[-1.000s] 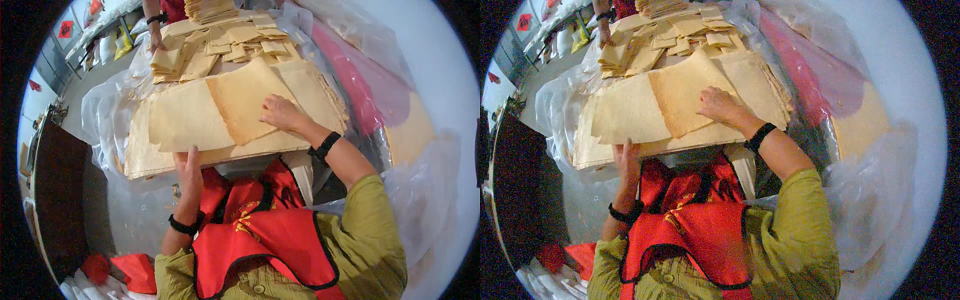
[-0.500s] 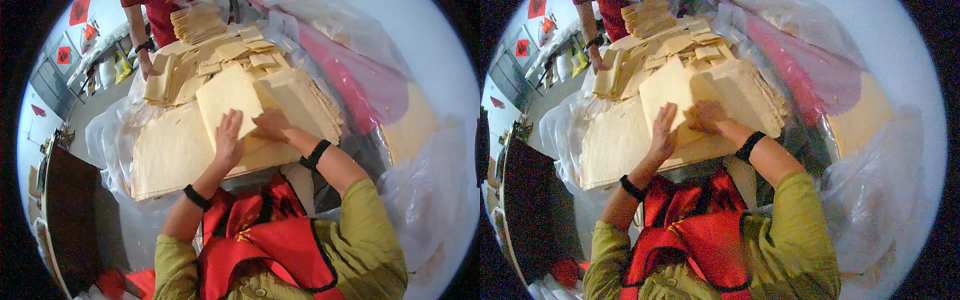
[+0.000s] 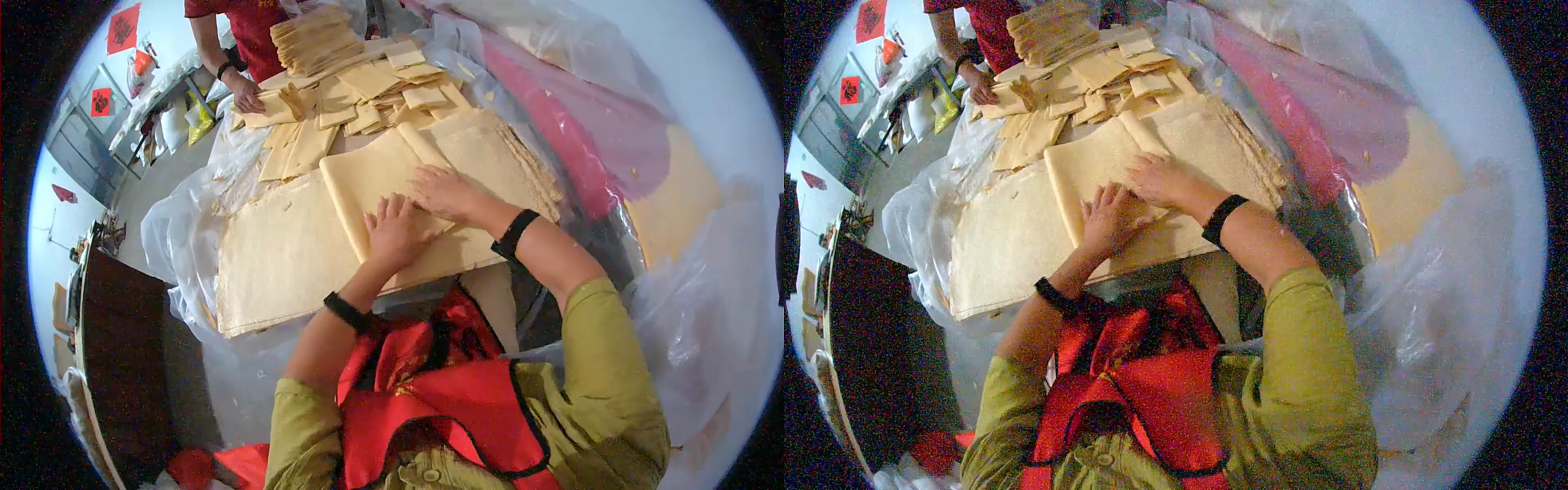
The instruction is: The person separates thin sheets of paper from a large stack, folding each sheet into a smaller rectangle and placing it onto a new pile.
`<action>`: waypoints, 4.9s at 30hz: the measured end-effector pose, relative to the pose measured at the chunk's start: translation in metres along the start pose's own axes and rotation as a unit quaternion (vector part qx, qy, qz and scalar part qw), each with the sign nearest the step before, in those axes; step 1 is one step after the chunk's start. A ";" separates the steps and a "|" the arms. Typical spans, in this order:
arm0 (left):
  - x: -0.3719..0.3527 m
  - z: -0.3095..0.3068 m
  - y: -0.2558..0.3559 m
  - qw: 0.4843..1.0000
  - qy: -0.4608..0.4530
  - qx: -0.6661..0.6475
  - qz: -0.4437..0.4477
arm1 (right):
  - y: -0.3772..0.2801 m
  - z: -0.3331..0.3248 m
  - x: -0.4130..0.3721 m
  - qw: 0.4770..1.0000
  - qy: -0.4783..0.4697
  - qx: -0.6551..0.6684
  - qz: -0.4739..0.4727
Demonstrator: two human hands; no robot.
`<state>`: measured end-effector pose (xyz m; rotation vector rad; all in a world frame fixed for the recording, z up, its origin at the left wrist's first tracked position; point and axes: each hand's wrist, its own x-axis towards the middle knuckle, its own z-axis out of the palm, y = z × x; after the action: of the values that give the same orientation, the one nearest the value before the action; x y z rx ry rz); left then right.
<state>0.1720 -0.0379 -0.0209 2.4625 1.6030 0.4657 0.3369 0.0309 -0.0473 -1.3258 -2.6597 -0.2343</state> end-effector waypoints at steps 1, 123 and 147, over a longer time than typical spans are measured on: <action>0.000 -0.006 -0.005 1.000 -0.021 -0.006 0.000 | -0.003 -0.011 -0.001 1.000 -0.019 -0.017 -0.001; -0.185 -0.089 -0.172 0.577 0.469 -0.576 -0.340 | -0.114 -0.031 0.014 0.976 0.073 0.191 -0.072; -0.078 -0.003 -0.060 0.968 0.157 -0.192 0.048 | -0.046 0.004 0.005 0.747 0.160 0.622 0.174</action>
<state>0.0897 -0.0846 -0.0497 2.2546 1.3330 1.1151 0.2969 0.0086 -0.0529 -1.0286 -1.5111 1.0613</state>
